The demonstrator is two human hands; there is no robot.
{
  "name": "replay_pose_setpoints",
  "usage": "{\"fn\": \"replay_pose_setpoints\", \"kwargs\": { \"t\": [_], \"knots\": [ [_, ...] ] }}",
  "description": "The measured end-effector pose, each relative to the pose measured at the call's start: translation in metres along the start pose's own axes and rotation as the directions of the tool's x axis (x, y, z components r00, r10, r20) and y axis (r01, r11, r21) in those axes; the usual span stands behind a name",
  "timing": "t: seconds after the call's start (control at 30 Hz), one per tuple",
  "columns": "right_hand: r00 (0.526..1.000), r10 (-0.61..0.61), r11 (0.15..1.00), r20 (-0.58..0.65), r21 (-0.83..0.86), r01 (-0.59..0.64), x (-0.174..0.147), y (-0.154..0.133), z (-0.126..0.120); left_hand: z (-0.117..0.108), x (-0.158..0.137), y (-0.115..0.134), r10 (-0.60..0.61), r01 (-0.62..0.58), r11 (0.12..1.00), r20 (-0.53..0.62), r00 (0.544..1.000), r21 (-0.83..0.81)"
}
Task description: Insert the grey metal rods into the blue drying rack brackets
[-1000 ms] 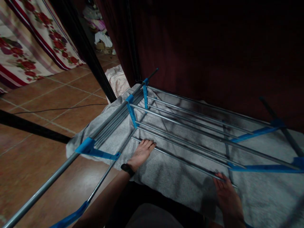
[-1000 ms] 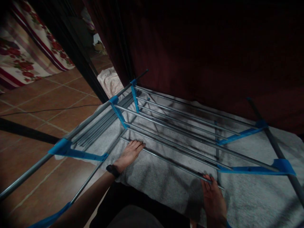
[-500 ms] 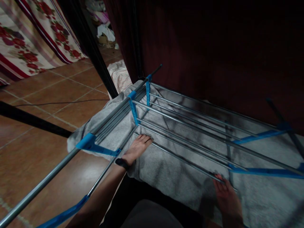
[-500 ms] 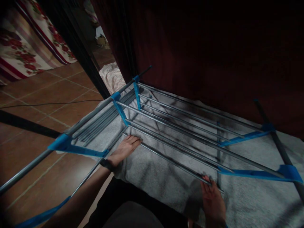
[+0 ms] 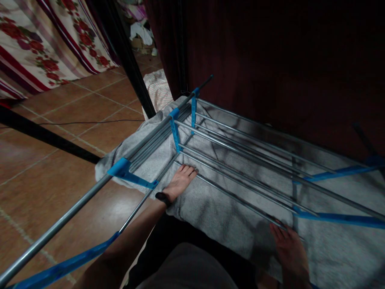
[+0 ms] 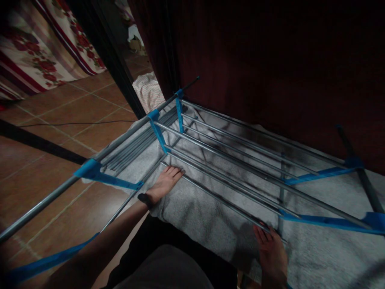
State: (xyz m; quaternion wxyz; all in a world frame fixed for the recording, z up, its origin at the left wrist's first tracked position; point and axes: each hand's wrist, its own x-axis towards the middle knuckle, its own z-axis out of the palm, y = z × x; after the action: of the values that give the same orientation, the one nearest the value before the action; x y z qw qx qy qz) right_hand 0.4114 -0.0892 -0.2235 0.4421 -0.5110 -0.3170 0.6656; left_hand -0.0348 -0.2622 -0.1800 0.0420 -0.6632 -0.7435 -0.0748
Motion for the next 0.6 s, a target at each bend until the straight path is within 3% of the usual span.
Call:
{"fn": "replay_pose_setpoints", "kwargs": {
  "t": [0.27, 0.6],
  "knots": [
    [0.985, 0.138, 0.989, -0.103, 0.069, -0.132, 0.004, -0.003, -0.001, 0.004, 0.001, 0.002, 0.029, -0.027, 0.999, -0.065, 0.997, 0.032],
    [0.990, -0.013, 0.995, -0.144, 0.097, 0.028, -0.010, 0.004, 0.018, 0.008, 0.001, -0.003, 0.061, -0.049, 0.997, -0.179, 0.982, 0.067]
  ]
}}
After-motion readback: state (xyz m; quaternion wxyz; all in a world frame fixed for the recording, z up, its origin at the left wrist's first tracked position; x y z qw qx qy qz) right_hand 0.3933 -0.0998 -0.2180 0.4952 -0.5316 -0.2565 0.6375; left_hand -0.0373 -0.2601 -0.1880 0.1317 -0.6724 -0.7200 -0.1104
